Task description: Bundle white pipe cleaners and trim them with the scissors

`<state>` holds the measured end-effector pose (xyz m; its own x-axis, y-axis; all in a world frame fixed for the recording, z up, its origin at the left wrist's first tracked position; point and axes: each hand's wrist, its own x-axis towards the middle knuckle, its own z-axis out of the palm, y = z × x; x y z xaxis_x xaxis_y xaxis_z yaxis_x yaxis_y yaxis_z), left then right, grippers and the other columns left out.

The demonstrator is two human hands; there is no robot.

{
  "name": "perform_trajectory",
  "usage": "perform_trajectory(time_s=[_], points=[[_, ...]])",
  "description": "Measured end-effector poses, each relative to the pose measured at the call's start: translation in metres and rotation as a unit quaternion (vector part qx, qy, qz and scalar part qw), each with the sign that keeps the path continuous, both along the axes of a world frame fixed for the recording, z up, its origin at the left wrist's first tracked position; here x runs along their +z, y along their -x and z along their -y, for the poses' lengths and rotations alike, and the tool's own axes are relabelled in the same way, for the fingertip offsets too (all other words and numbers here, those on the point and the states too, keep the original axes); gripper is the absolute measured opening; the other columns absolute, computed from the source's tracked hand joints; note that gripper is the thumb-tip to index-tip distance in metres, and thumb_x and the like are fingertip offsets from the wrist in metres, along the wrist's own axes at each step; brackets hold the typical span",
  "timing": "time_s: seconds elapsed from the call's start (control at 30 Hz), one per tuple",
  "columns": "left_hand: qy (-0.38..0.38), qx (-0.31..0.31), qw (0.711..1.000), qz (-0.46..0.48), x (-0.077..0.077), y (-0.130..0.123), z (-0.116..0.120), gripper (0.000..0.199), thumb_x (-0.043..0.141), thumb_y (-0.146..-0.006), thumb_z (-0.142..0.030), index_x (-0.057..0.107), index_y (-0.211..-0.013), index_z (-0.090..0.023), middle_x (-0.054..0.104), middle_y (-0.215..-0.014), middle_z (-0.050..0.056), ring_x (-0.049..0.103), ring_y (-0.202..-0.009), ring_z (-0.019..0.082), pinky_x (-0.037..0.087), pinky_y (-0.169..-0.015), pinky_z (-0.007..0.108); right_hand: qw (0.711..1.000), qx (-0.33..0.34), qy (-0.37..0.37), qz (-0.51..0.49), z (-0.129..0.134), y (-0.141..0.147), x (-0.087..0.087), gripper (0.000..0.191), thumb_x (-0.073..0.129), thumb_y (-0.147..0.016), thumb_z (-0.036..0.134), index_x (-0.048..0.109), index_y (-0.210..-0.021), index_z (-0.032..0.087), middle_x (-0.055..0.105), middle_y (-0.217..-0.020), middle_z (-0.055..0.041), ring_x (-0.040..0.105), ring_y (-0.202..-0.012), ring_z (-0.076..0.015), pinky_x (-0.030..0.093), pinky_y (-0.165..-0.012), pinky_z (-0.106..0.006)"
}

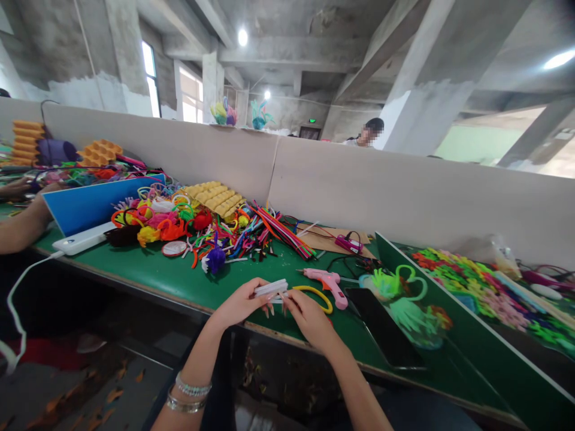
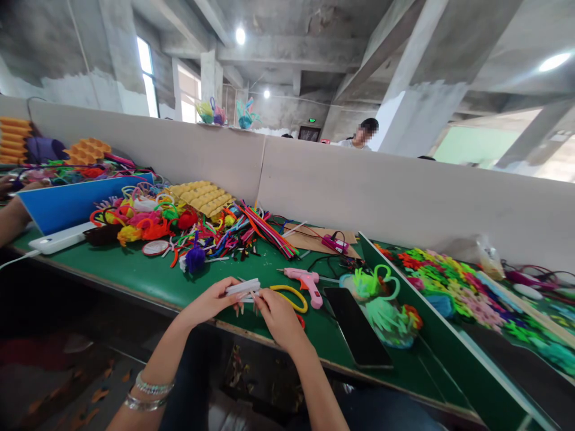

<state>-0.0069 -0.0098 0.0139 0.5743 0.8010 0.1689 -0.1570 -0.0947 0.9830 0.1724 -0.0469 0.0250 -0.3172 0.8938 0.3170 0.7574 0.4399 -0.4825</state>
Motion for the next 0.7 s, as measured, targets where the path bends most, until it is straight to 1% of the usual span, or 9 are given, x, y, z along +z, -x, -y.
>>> perform_trajectory(time_s=[0.07,0.17,0.23,0.33,0.43,0.53,0.7], points=[[0.005,0.002,1.000,0.004,0.0000,-0.0007,-0.0001,0.030,0.058,-0.071,-0.038,0.049,-0.086,-0.014,0.056,-0.067,-0.001,0.053,-0.059,0.011,0.043,-0.061,0.026,0.998,-0.011,-0.047,0.041,-0.0004,0.0003,-0.0017,0.024,0.031,-0.088,0.032,0.049,-0.080,0.019,0.055,-0.074,-0.0020,0.051,-0.069,-0.0151,0.038,-0.061,-0.027],[0.016,0.005,1.000,0.018,0.0014,-0.0029,0.0010,0.030,0.059,-0.070,-0.039,0.049,-0.082,-0.014,0.056,-0.064,-0.002,0.053,-0.057,0.010,0.042,-0.060,0.025,0.986,-0.033,-0.143,0.085,-0.0017,0.0008,-0.0044,0.023,0.031,-0.088,0.031,0.050,-0.083,0.018,0.057,-0.077,-0.0041,0.053,-0.072,-0.0169,0.040,-0.062,-0.028],[0.031,0.000,0.999,0.033,0.0024,-0.0050,0.0020,0.031,0.060,-0.069,-0.040,0.048,-0.081,-0.014,0.056,-0.062,-0.002,0.052,-0.056,0.010,0.042,-0.059,0.024,0.975,-0.044,-0.198,0.093,-0.0022,0.0007,-0.0055,0.022,0.032,-0.088,0.031,0.050,-0.085,0.017,0.058,-0.076,-0.0044,0.054,-0.071,-0.0169,0.040,-0.062,-0.028],[0.056,0.000,0.997,0.056,0.0023,-0.0077,0.0027,0.032,0.063,-0.066,-0.040,0.048,-0.078,-0.014,0.055,-0.059,-0.003,0.051,-0.054,0.009,0.040,-0.056,0.023,0.960,-0.047,-0.258,0.099,-0.0022,0.0000,-0.0057,0.021,0.035,-0.087,0.031,0.050,-0.084,0.017,0.059,-0.075,-0.0047,0.055,-0.070,-0.0170,0.042,-0.062,-0.028],[0.096,0.014,0.991,0.089,0.0008,-0.0089,0.0026,0.031,0.066,-0.064,-0.038,0.047,-0.071,-0.015,0.053,-0.058,-0.004,0.049,-0.053,0.008,0.037,-0.054,0.021,0.950,-0.032,-0.292,0.106,-0.0023,-0.0004,-0.0057,0.020,0.036,-0.087,0.030,0.051,-0.085,0.017,0.060,-0.075,-0.0052,0.055,-0.070,-0.0169,0.043,-0.061,-0.027],[0.133,0.015,0.986,0.103,-0.0008,-0.0093,0.0024,0.031,0.068,-0.062,-0.037,0.047,-0.071,-0.015,0.053,-0.059,-0.003,0.049,-0.053,0.008,0.035,-0.054,0.021,0.946,-0.023,-0.305,0.104,-0.0030,0.0004,-0.0068,0.018,0.037,-0.087,0.028,0.051,-0.087,0.017,0.060,-0.076,-0.0055,0.056,-0.071,-0.0163,0.043,-0.061,-0.026],[0.145,0.015,0.983,0.108,-0.0026,-0.0103,0.0011,0.032,0.069,-0.060,-0.037,0.048,-0.070,-0.015,0.052,-0.055,-0.004,0.046,-0.049,0.007,0.031,-0.050,0.020,0.946,-0.048,-0.305,0.098,-0.0040,0.0019,-0.0088,0.016,0.038,-0.086,0.027,0.051,-0.085,0.017,0.060,-0.076,-0.0054,0.056,-0.072,-0.0161,0.044,-0.062,-0.027]])
